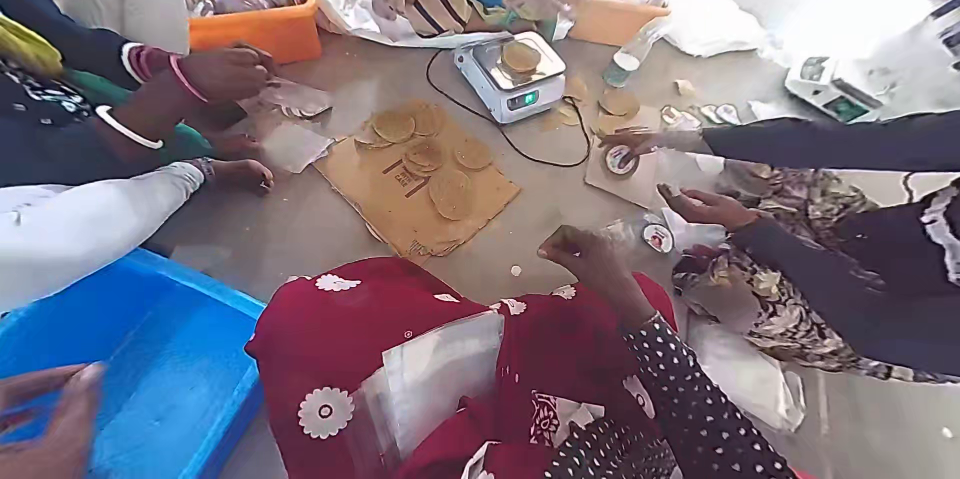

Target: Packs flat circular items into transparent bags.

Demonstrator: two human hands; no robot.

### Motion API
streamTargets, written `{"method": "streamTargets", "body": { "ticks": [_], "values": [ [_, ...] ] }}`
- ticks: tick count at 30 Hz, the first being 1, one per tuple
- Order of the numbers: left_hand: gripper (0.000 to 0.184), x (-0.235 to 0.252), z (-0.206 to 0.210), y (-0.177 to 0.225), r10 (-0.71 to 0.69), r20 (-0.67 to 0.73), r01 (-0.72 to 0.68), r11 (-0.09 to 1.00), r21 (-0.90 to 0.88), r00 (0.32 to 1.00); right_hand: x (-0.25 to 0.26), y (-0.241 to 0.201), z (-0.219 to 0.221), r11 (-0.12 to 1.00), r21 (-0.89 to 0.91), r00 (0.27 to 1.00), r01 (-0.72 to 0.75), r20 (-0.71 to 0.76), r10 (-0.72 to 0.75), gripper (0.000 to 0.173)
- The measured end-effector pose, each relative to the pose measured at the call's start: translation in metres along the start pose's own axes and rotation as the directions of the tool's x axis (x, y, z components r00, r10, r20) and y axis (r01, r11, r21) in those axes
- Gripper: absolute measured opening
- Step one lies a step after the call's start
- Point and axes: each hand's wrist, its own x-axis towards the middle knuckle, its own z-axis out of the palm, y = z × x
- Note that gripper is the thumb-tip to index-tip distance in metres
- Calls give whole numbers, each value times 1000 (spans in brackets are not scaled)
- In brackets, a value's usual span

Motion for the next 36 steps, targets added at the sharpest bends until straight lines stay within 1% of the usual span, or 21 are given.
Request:
{"method": "streamTargets", "body": {
  "ticks": [1,3,5,6,8,9,10,12,13,16,20,22,24,26,28,29,30,31,33,35,36],
  "values": [
    [39,1,10,30,142,-58,-147,983,-106,988,-7,-6,6,995,103,1000,-16,14,15,14],
    [33,-5,34,106,307,-44,-306,908,-287,951,-20,-19,26,971,239,990,-27,141,-7,18],
    [33,-17,72,166,408,132,-336,865,-372,903,-26,-25,44,965,262,935,-25,348,-70,32],
    [41,-22,91,188,437,256,-332,870,-364,862,-28,-25,52,967,252,905,-26,417,-84,39],
    [61,-30,125,218,400,469,-277,909,-312,787,-32,-20,62,964,264,883,-43,462,-87,39],
    [59,-33,139,225,367,520,-246,926,-288,771,-34,-18,64,955,290,889,-58,450,-82,39],
    [48,-36,151,227,340,527,-222,935,-276,779,-35,-15,64,945,319,897,-70,434,-80,38],
    [24,-46,169,222,310,422,-183,931,-316,852,-39,-11,61,921,379,911,-87,405,-81,38],
    [22,-48,172,217,297,382,-165,925,-342,875,-41,-9,60,911,402,914,-95,398,-80,39],
    [42,-51,168,204,302,388,-149,914,-378,871,-45,-6,56,887,444,911,-128,405,-71,40],
    [28,-62,171,190,380,256,-257,876,-409,889,-42,-7,53,876,472,940,-97,332,-75,39],
    [31,-65,171,184,421,166,-331,857,-396,892,-42,-11,53,908,418,958,-15,267,-107,39],
    [36,-68,172,183,444,101,-379,845,-378,890,-44,-24,53,941,299,954,155,203,-222,39],
    [40,-69,171,185,466,86,-407,838,-364,881,-47,-44,59,919,206,915,335,162,-370,43],
    [39,-70,171,187,490,79,-438,831,-343,868,-48,-62,71,882,178,865,437,183,-466,47],
    [37,-71,171,188,502,66,-457,828,-325,862,-49,-67,78,866,188,848,463,190,-494,43],
    [36,-72,170,188,509,61,-466,825,-319,859,-49,-69,86,851,213,842,481,161,-516,31],
    [36,-72,168,188,507,41,-469,822,-323,861,-48,-70,92,837,264,846,479,116,-521,19],
    [34,-72,160,193,433,-44,-412,815,-406,900,-49,-77,91,824,416,887,385,80,-455,13],
    [28,-72,143,204,247,-65,-234,751,-617,967,-49,-83,82,766,606,927,217,118,-356,12],
    [23,-69,133,209,164,-21,-127,674,-728,986,-49,-85,78,715,686,942,133,136,-306,11]
  ]
}}
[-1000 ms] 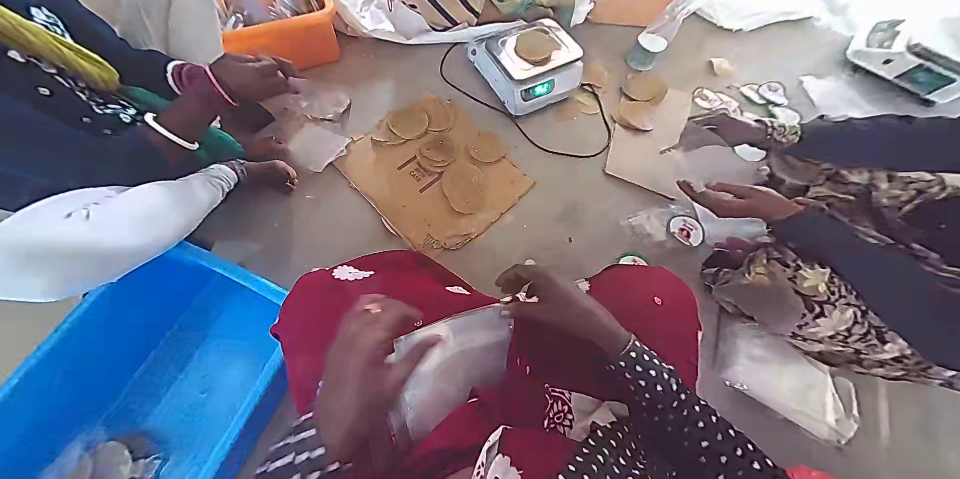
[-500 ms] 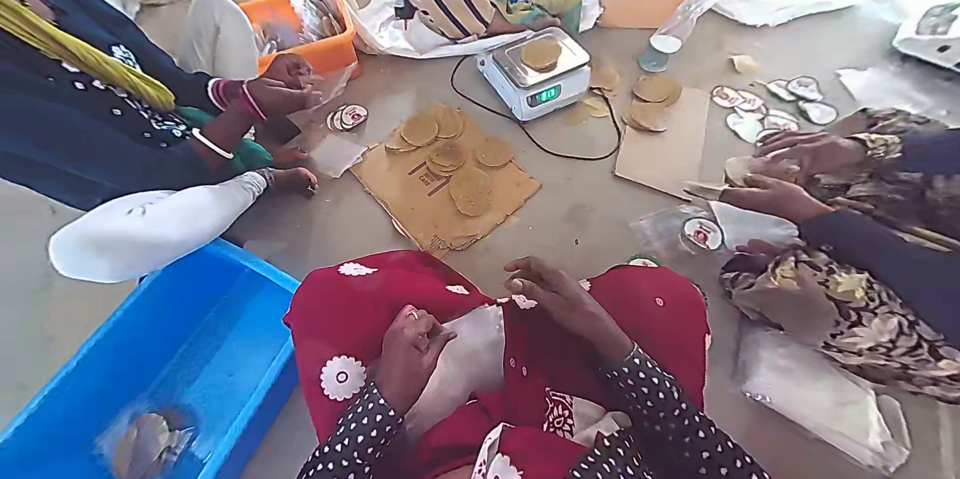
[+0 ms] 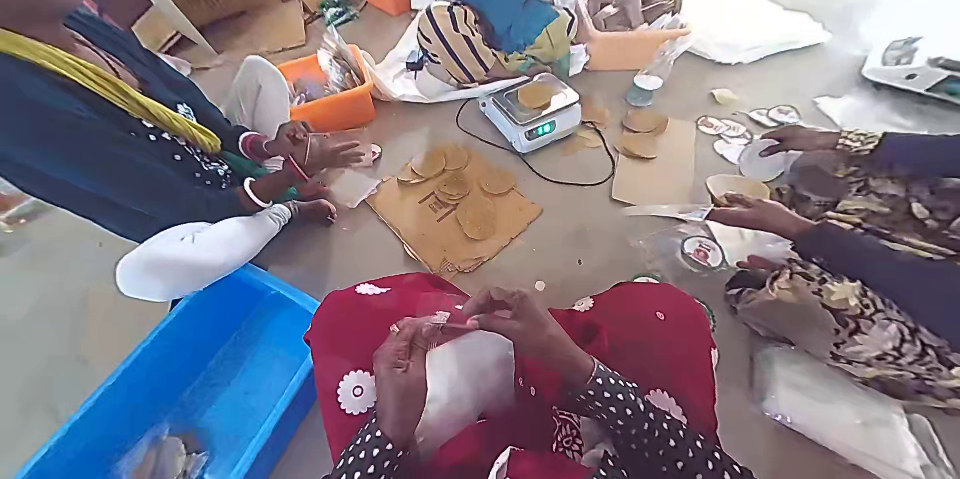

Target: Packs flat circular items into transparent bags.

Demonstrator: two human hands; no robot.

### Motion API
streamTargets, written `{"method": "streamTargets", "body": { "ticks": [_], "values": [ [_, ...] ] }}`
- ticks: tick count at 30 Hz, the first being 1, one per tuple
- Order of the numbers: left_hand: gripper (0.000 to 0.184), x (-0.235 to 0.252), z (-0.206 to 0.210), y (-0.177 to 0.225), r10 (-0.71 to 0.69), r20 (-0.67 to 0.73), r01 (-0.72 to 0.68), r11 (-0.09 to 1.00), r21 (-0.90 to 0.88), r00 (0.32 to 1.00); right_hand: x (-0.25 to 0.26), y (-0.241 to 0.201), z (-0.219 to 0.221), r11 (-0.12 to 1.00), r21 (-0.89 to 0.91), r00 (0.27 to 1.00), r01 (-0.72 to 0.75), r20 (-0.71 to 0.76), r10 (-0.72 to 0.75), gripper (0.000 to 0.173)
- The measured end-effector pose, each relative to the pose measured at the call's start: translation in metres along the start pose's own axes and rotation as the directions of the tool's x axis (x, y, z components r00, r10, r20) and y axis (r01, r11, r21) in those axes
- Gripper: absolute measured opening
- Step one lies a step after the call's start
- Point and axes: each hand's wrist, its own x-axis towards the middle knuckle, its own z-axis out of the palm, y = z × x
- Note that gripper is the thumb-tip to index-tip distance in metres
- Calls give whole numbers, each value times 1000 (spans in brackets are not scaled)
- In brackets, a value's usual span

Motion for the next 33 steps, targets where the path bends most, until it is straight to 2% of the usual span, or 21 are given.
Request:
{"method": "streamTargets", "body": {
  "ticks": [2,3,5,7,8,10,13,16,20,22,24,26,28,30,33],
  "values": [
    [16,10,-6,16,-161,37,166,958,-236,986,3,-5,-1,979,194,993,-67,-88,85,9],
    [13,14,-9,23,-218,86,234,928,-291,972,4,-8,0,961,268,985,-62,-140,102,9],
    [18,24,-13,35,-238,173,284,902,-326,956,5,-17,2,966,257,976,5,-212,52,9],
    [30,38,-14,46,-125,221,176,957,-230,967,5,-27,1,992,-43,973,119,-195,-126,11],
    [29,44,-16,50,-53,239,86,988,-129,970,4,-33,0,963,-211,966,167,-161,-202,14],
    [18,53,-16,60,57,270,-59,998,-2,961,4,-44,1,903,-376,954,209,-124,-273,20],
    [13,55,-4,67,117,227,-117,993,-14,967,7,-46,7,890,-404,926,211,-208,-314,24],
    [24,47,18,62,213,134,-207,977,-58,968,10,-44,16,885,-422,877,197,-327,-352,32],
    [39,39,38,54,238,16,-231,956,-182,971,16,-49,10,949,-285,911,134,-342,-231,40],
    [41,39,35,58,127,59,-112,970,-215,990,17,-52,4,945,-302,928,127,-300,-220,42],
    [30,45,21,68,-16,192,58,975,-215,981,19,-53,-4,907,-399,932,135,-259,-252,43],
    [18,55,2,80,-122,370,205,959,-196,921,20,-53,-9,858,-493,940,141,-205,-273,43],
    [10,62,-7,85,-178,477,333,905,-263,861,20,-54,-10,831,-531,951,164,-139,-277,44],
    [6,64,-7,82,-199,528,442,810,-385,826,24,-55,-8,835,-515,951,195,-110,-290,47],
    [11,60,0,79,-298,470,526,695,-490,831,31,-53,-10,804,-570,903,170,-235,-358,55]
  ]
}}
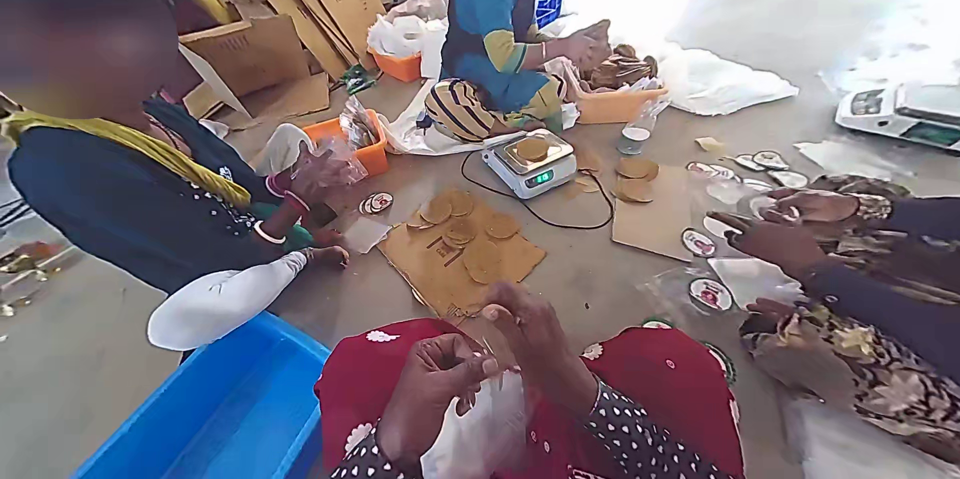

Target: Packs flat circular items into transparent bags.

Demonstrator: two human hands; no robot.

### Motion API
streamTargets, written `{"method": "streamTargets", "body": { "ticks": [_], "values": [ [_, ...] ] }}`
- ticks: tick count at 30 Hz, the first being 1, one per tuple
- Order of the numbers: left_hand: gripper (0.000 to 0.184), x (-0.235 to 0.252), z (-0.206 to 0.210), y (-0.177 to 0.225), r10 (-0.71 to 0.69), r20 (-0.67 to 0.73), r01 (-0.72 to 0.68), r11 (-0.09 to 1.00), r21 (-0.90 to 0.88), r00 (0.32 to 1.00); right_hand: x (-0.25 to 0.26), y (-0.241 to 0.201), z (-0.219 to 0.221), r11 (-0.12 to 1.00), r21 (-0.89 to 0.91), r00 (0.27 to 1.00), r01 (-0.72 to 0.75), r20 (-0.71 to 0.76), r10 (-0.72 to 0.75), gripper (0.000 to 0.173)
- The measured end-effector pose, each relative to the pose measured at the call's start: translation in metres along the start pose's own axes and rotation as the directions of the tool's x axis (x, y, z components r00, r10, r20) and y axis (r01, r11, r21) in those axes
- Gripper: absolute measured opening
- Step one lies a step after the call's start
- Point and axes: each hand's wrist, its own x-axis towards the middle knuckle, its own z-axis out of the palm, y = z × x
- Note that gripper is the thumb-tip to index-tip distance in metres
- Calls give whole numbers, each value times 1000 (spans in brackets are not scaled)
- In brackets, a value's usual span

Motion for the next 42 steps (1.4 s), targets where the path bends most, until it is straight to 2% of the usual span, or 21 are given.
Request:
{"method": "streamTargets", "body": {
  "ticks": [1,3,5,8,10,11,13,14,15,18,20,22,24,26,28,30,33,37,39,40,42],
  "values": [
    [12,1,2,-2,47,-86,-44,999,29,995,0,0,-5,999,-28,999,-15,-50,14,56],
    [14,6,4,-12,306,-220,-244,932,268,926,-4,-3,-13,998,-55,988,-38,-152,29,53],
    [14,13,7,-24,577,-198,-412,746,523,792,-13,-12,-12,998,-41,987,-57,-150,51,48],
    [11,20,23,-42,739,-79,-458,493,740,669,-20,-15,2,993,-46,991,-111,-75,107,34],
    [9,25,33,-53,719,-91,-448,521,727,689,-18,-6,5,984,-30,982,-176,-77,173,26],
    [8,25,36,-56,661,-136,-441,626,643,738,-19,-2,4,978,-5,975,-209,-74,208,23],
    [10,23,41,-51,416,-249,-320,881,349,875,-22,4,0,961,48,962,-271,-33,273,23],
    [11,23,39,-48,305,-279,-243,941,236,910,-24,7,-3,951,70,953,-301,-12,303,23],
    [10,24,36,-48,282,-301,-222,950,219,911,-28,10,-6,942,84,946,-324,12,324,24],
    [3,34,27,-58,538,-273,-343,777,528,798,-33,20,-12,943,47,944,-330,-2,330,24],
    [10,38,27,-62,644,-200,-380,644,664,739,-38,20,-14,959,-30,958,-283,-52,281,30],
    [15,39,31,-64,668,-142,-385,575,722,731,-46,10,-11,988,-100,980,-114,-177,95,30],
    [15,39,34,-65,659,-101,-385,549,742,745,-56,-12,-5,997,-64,972,45,-229,-59,12],
    [17,39,35,-65,658,-90,-372,527,764,748,-65,-24,5,996,69,979,51,-202,-36,11],
    [19,41,32,-67,672,-87,-371,507,778,736,-70,-23,8,978,194,986,-74,-135,102,23],
    [23,42,31,-70,686,-95,-364,493,790,722,-73,-21,4,904,359,969,-230,3,246,36],
    [30,36,36,-71,692,-64,-320,412,853,719,-67,-25,1,637,643,899,-426,224,375,52],
    [20,14,64,-80,734,50,-354,266,897,677,-49,-18,2,389,790,845,-473,283,453,59],
    [17,0,73,-82,719,91,-453,329,829,689,-39,-27,-13,360,768,785,-531,284,551,45],
    [15,-2,68,-83,709,92,-520,416,746,699,-38,-26,-13,392,763,803,-514,268,531,45],
    [17,2,46,-81,609,38,-550,685,477,792,-42,-1,-2,563,757,938,-332,198,286,72]
  ]
}}
